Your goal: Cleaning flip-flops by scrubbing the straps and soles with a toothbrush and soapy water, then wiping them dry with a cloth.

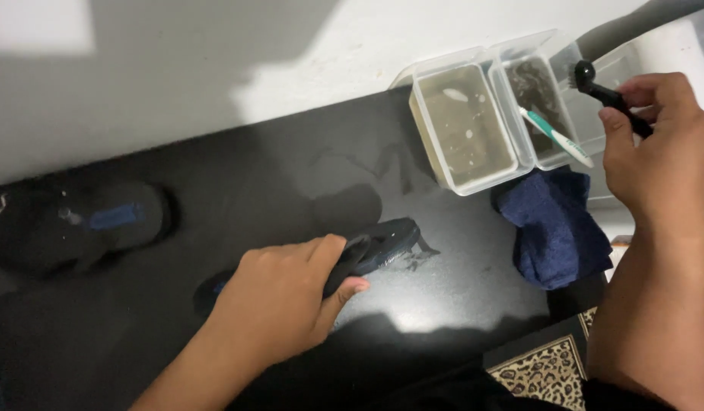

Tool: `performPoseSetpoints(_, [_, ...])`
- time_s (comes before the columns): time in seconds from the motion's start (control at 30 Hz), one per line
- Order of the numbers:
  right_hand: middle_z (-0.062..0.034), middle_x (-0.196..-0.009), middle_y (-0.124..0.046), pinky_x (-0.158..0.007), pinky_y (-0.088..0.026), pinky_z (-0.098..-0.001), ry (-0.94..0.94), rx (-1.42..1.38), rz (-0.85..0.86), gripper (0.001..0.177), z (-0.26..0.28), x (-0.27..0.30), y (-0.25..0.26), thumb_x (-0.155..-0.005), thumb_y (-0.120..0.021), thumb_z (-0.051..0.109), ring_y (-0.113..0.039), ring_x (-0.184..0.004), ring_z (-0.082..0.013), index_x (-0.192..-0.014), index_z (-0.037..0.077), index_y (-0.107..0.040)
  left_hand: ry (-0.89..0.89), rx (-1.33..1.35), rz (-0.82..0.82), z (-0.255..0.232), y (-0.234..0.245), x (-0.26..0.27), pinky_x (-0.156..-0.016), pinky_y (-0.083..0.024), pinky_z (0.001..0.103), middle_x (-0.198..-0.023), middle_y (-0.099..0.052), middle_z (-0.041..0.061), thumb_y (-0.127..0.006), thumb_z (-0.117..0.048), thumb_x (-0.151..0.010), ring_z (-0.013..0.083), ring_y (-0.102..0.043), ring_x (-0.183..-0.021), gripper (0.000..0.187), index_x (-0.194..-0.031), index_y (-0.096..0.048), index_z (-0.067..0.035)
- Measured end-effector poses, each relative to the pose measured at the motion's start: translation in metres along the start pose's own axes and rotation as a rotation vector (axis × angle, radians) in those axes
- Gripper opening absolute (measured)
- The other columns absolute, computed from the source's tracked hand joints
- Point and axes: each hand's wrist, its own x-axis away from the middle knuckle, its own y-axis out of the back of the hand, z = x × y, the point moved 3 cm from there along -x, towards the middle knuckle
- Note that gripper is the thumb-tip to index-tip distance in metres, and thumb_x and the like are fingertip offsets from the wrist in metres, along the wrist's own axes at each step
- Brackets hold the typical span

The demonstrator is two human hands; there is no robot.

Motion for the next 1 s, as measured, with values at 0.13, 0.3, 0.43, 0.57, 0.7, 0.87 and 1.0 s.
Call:
performPoseSetpoints(0.13, [-0.0214,-0.121,-0.073,-0.093,-0.053,-0.0403,0.089,-0.065,0.005,0.015,0.013,0.006,-0.001,-0.121,-0.065,-0.009,-0.068,-0.101,-0.0309,-0.133,-0.011,-0.074,0.039,-0.02,0.0,0.001,-0.001,-0.001,-0.041,-0.041,0.042,-0.071,-0.059,-0.003,-0.049,-0.059,-0.103,0.0244,-0.059,-0.05,0.045,-0.097,-0.052,-0.015])
performPoseSetpoints(0.3, [-0.0118,-0.11,-0.078,-0.084,-0.051,-0.0409,0.398,0.018,0.138,0.025,0.134,0.037,0.027,-0.115,-0.055,0.018,-0.071,-0.096,-0.0304,-0.113,0.004,-0.076,0.038,0.012,0.004,0.002,0.0,-0.001,-0.04,-0.039,0.041,-0.068,-0.059,-0.003,-0.045,-0.061,-0.103,0.0242,-0.058,-0.048,0.049,-0.099,-0.053,-0.013])
performPoseSetpoints(0.43, [-0.0024,-0.102,-0.078,-0.064,-0.052,-0.0406,0.612,0.091,0.1,0.022,0.184,0.064,0.022,-0.099,-0.066,0.036,-0.07,-0.08,-0.0251,-0.112,0.027,-0.082,0.047,0.043,0.02,0.002,0.001,-0.002,-0.039,-0.038,0.042,-0.066,-0.058,-0.003,-0.035,-0.065,-0.102,0.0245,-0.056,-0.046,0.056,-0.097,-0.053,-0.013])
performPoseSetpoints(0.57, [-0.0087,-0.105,-0.067,-0.06,-0.042,-0.038,0.894,0.129,0.191,0.035,0.211,0.062,0.028,-0.104,-0.043,0.017,-0.062,-0.078,-0.0261,-0.127,0.015,-0.069,0.069,0.05,0.095,0.001,0.004,-0.002,-0.043,-0.041,0.044,-0.071,-0.061,-0.002,-0.036,-0.066,-0.102,0.027,-0.06,-0.052,0.054,-0.098,-0.052,-0.014])
performPoseSetpoints(0.7, [-0.0075,-0.101,-0.075,-0.052,-0.04,-0.038,0.803,0.216,0.178,0.028,0.178,0.048,0.029,-0.096,-0.081,0.014,-0.06,-0.068,-0.0221,-0.123,0.018,-0.077,0.057,0.033,0.061,0.004,-0.001,-0.002,-0.043,-0.042,0.045,-0.073,-0.063,-0.001,-0.045,-0.061,-0.104,0.0299,-0.063,-0.055,0.049,-0.102,-0.053,-0.013])
performPoseSetpoints(0.87, [-0.0056,-0.098,-0.071,-0.057,-0.039,-0.0382,0.85,0.128,0.154,0.024,0.19,0.054,0.026,-0.101,-0.077,0.014,-0.058,-0.07,-0.0232,-0.125,0.018,-0.073,0.05,0.038,0.068,0.004,0.0,-0.004,-0.044,-0.045,0.046,-0.076,-0.066,0.0,-0.042,-0.063,-0.103,0.0298,-0.065,-0.057,0.052,-0.107,-0.056,-0.013])
performPoseSetpoints(1.0, [-0.0044,-0.107,-0.076,-0.057,-0.043,-0.0365,0.742,0.134,0.19,0.031,0.159,0.055,0.012,-0.097,-0.081,0.017,-0.062,-0.074,-0.0209,-0.125,0.027,-0.074,0.095,-0.02,0.12,0.004,0.001,-0.004,-0.042,-0.038,0.041,-0.066,-0.058,-0.004,-0.042,-0.064,-0.105,0.0228,-0.057,-0.048,0.051,-0.097,-0.052,-0.015])
